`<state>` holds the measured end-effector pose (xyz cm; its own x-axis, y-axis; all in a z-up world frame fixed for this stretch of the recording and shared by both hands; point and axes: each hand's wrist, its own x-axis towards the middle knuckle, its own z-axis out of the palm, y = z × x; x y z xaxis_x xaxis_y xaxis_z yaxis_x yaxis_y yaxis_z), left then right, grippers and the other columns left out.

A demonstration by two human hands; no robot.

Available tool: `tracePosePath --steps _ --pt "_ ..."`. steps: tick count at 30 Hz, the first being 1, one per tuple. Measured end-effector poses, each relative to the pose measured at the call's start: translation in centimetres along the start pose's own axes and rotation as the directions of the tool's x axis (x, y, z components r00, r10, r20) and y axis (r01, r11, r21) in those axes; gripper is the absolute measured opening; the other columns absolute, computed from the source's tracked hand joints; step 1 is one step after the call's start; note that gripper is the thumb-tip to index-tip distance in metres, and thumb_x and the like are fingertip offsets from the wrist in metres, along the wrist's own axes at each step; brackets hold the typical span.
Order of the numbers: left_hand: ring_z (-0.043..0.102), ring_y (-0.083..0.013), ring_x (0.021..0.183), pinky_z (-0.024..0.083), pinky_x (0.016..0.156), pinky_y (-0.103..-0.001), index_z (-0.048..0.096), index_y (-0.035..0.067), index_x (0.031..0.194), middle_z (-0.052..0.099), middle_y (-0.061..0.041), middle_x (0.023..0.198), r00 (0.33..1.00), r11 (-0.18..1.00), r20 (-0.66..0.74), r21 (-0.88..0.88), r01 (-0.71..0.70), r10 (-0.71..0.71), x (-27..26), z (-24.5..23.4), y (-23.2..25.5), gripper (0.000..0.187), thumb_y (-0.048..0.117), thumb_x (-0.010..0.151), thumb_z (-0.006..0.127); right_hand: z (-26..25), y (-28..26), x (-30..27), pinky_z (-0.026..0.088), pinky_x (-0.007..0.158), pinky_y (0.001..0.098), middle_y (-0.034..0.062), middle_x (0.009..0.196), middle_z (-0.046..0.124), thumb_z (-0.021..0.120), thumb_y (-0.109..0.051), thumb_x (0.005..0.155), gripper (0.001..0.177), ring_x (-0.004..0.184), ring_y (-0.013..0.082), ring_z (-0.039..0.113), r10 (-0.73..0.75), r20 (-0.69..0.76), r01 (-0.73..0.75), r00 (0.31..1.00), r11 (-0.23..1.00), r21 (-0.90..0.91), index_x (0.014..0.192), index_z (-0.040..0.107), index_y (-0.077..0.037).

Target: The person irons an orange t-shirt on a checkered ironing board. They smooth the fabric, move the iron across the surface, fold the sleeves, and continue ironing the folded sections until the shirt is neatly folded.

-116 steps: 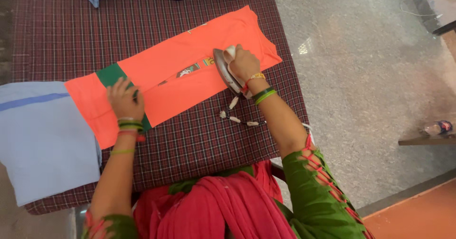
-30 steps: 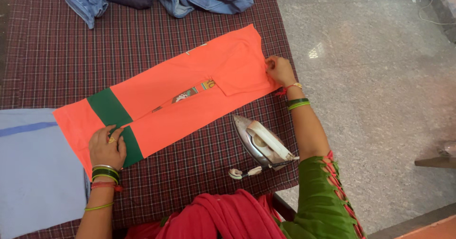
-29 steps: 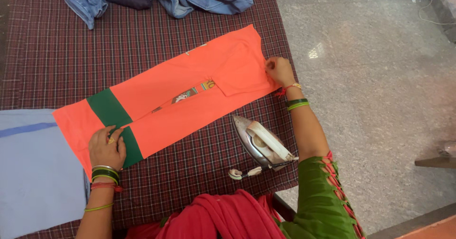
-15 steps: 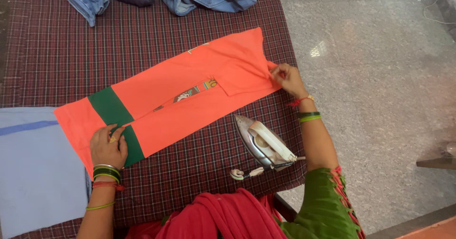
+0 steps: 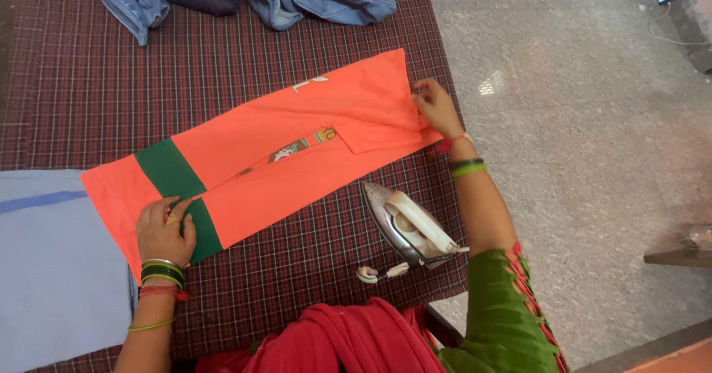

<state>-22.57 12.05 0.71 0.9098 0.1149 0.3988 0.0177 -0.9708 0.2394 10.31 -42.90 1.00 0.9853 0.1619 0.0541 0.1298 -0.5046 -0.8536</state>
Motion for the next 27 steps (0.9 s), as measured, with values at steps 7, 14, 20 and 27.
tracePosePath --steps 7,14,20,27 --pt "0.059 -0.0287 0.122 0.047 0.106 -0.047 0.072 0.012 0.112 0.065 -0.005 0.13 0.993 0.984 -0.108 -0.171 -0.057 0.039 7.3 1.8 -1.1 0.017 0.023 0.1 0.07 3.9 4.1 11.5 0.056 0.071 0.0356 0.0115 0.095 0.072 0.083 -0.018 0.084 0.041 0.082 0.0191 0.07 0.008 -0.163 -0.028 0.987 0.993 -0.119 0.116 0.063 -0.002" --pt "0.055 -0.0334 0.121 0.045 0.103 -0.049 0.072 0.008 0.114 0.063 -0.01 0.124 0.999 0.998 -0.042 -0.066 -0.003 0.0 15.1 6.4 -5.6 0.027 0.028 0.097 0.074 5.1 4.3 17.3 0.054 0.065 0.0367 0.0119 0.082 0.072 0.08 -0.022 0.089 0.025 0.071 0.0151 0.062 0.102 -0.3 -0.075 0.949 0.992 0.103 0.089 0.069 0.001" --pt "0.052 -0.0329 0.12 0.044 0.104 -0.05 0.073 0.01 0.101 0.06 -0.009 0.117 0.994 0.992 -0.021 -0.059 0.107 -0.109 14.8 8.1 -7.2 0.021 0.029 0.095 0.077 5.6 4.7 18.0 0.053 0.066 0.0324 0.0081 0.088 0.073 0.082 -0.021 0.085 0.025 0.072 0.0147 0.066 0.008 -0.261 -0.052 0.965 0.986 -0.161 0.103 0.074 -0.006" --pt "0.056 -0.0295 0.12 0.044 0.112 -0.049 0.073 0.01 0.102 0.062 -0.006 0.119 0.995 1.0 -0.1 0.018 -0.001 0.003 14.6 7.1 -6.1 0.013 0.022 0.098 0.076 0.4 2.9 10.7 0.058 0.078 0.0364 0.0127 0.097 0.077 0.071 -0.019 0.095 0.021 0.088 0.0256 0.075 -0.177 -0.088 0.15 0.98 0.955 -0.255 0.11 0.074 -0.005"
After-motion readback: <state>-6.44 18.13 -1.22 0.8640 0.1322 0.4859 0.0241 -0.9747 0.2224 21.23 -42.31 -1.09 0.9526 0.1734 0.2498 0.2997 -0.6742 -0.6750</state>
